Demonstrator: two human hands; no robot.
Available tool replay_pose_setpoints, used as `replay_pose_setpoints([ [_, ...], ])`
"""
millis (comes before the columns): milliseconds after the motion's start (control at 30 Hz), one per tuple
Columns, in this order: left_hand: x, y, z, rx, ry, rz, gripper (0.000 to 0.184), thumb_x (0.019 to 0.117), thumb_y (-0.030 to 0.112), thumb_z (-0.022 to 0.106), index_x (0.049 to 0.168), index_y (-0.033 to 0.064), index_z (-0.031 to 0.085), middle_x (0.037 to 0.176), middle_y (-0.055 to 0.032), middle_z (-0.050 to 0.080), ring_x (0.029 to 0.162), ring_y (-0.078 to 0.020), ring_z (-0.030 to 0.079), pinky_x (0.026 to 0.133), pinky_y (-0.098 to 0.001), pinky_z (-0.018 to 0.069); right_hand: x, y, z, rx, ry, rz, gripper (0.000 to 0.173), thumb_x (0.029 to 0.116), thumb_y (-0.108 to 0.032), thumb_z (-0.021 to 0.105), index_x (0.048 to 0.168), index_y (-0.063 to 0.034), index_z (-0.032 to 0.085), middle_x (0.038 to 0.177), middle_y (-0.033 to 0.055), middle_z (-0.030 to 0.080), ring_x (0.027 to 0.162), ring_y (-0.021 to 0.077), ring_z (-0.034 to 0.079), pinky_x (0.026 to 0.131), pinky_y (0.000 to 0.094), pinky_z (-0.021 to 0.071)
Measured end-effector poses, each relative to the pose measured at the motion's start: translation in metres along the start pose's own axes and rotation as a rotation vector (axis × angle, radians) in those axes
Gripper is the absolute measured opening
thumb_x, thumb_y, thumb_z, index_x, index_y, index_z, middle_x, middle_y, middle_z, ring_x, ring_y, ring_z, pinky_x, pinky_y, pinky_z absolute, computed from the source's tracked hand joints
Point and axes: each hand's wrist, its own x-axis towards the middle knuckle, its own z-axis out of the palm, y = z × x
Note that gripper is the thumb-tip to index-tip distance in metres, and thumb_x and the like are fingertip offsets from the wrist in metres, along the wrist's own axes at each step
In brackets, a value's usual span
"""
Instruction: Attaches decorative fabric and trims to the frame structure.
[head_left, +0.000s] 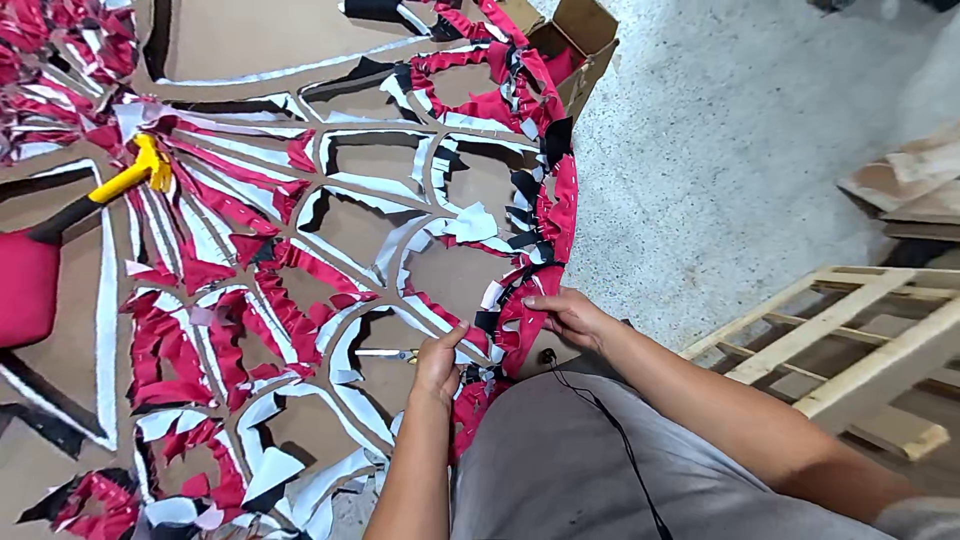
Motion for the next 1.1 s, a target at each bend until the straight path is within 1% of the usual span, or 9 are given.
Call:
replay_pose_setpoints([
  [67,-0.002,0.001,-0.002,-0.025,-0.024,0.004,0.042,0.0963,0.017,0.071,0.132,-0.0001,0.056,0.112,-0.0187,0.071,0.096,-0.0289,0.072,0.081,-0.0477,0.0614,-0.003,0.013,0.003,-0.010,-0.027,0.042,0.041,0.0924,-0.009,0.072,0.128,0.0008,0.055,0.108,0.0148,0.072,0.094,0.0227,0.073,0.084,0.0399,0.0621],
  [267,-0.010,0.009,-0.015,-0.031,-0.251,-0.041,0.027,0.0929,0.000,0.065,0.119,-0.0020,0.061,0.104,-0.0167,0.072,0.091,-0.0252,0.072,0.081,-0.0439,0.0613,-0.012,0.031,0.016,0.019,-0.118,0.076,0.030,0.0938,-0.011,0.071,0.121,-0.0005,0.061,0.104,0.0128,0.074,0.093,0.0210,0.073,0.086,0.0392,0.0615],
  [467,-0.004,0.009,-0.012,-0.141,-0.211,-0.069,0.024,0.0931,0.001,0.063,0.117,-0.0028,0.061,0.104,-0.0184,0.072,0.092,-0.0263,0.072,0.082,-0.0455,0.0610,-0.005,0.039,0.014,0.176,-0.232,0.037,0.021,0.0981,-0.013,0.057,0.117,-0.0070,0.062,0.105,0.0112,0.074,0.097,0.0196,0.072,0.088,0.0384,0.0603],
  [600,-0.001,0.008,-0.012,-0.135,-0.176,-0.075,0.026,0.0924,0.003,0.064,0.118,-0.0029,0.062,0.103,-0.0199,0.072,0.090,-0.0282,0.072,0.078,-0.0465,0.0612,0.005,0.039,0.010,0.301,-0.318,-0.017,0.024,0.0964,-0.030,0.058,0.112,-0.0139,0.066,0.104,0.0092,0.074,0.097,0.0193,0.072,0.086,0.0392,0.0607],
  [833,-0.005,0.009,-0.009,-0.065,-0.130,-0.087,0.025,0.0902,0.006,0.063,0.113,-0.0023,0.063,0.101,-0.0180,0.072,0.090,-0.0271,0.071,0.079,-0.0459,0.0602,0.016,0.046,0.001,0.365,-0.429,-0.039,0.030,0.0931,-0.041,0.064,0.109,-0.0167,0.071,0.105,0.0066,0.075,0.099,0.0174,0.072,0.088,0.0389,0.0600],
  [900,-0.015,0.013,-0.004,0.085,-0.076,-0.045,0.025,0.0896,0.006,0.065,0.112,-0.0027,0.063,0.098,-0.0171,0.072,0.087,-0.0259,0.071,0.076,-0.0438,0.0603,0.020,0.049,-0.008,0.353,-0.460,-0.042,0.041,0.0893,-0.054,0.068,0.112,-0.0205,0.071,0.107,0.0042,0.076,0.101,0.0160,0.072,0.089,0.0388,0.0598],
  [967,-0.032,0.018,-0.004,0.498,0.062,0.083,0.042,0.0886,0.014,0.076,0.123,-0.0010,0.059,0.105,-0.0172,0.071,0.095,-0.0273,0.070,0.082,-0.0473,0.0597,0.023,0.050,-0.009,0.316,-0.451,-0.064,0.048,0.0878,-0.061,0.068,0.116,-0.0226,0.070,0.109,0.0026,0.076,0.103,0.0151,0.071,0.090,0.0388,0.0599],
  [1033,-0.056,0.018,0.003,1.006,0.289,0.324,0.066,0.0846,0.027,0.084,0.137,0.0019,0.053,0.119,-0.0202,0.066,0.110,-0.0359,0.066,0.092,-0.0596,0.0544,0.022,0.049,-0.007,0.286,-0.420,-0.052,0.053,0.0862,-0.068,0.066,0.116,-0.0248,0.070,0.108,0.0017,0.076,0.103,0.0149,0.072,0.090,0.0391,0.0606],
  [1100,-0.059,0.008,0.004,1.299,0.327,0.675,0.076,0.0807,0.027,0.085,0.145,0.0042,0.052,0.140,-0.0248,0.055,0.129,-0.0445,0.054,0.103,-0.0656,0.0468,0.021,0.050,-0.008,0.292,-0.423,-0.029,0.059,0.0851,-0.074,0.062,0.118,-0.0256,0.070,0.109,0.0014,0.076,0.103,0.0150,0.072,0.090,0.0401,0.0607],
])
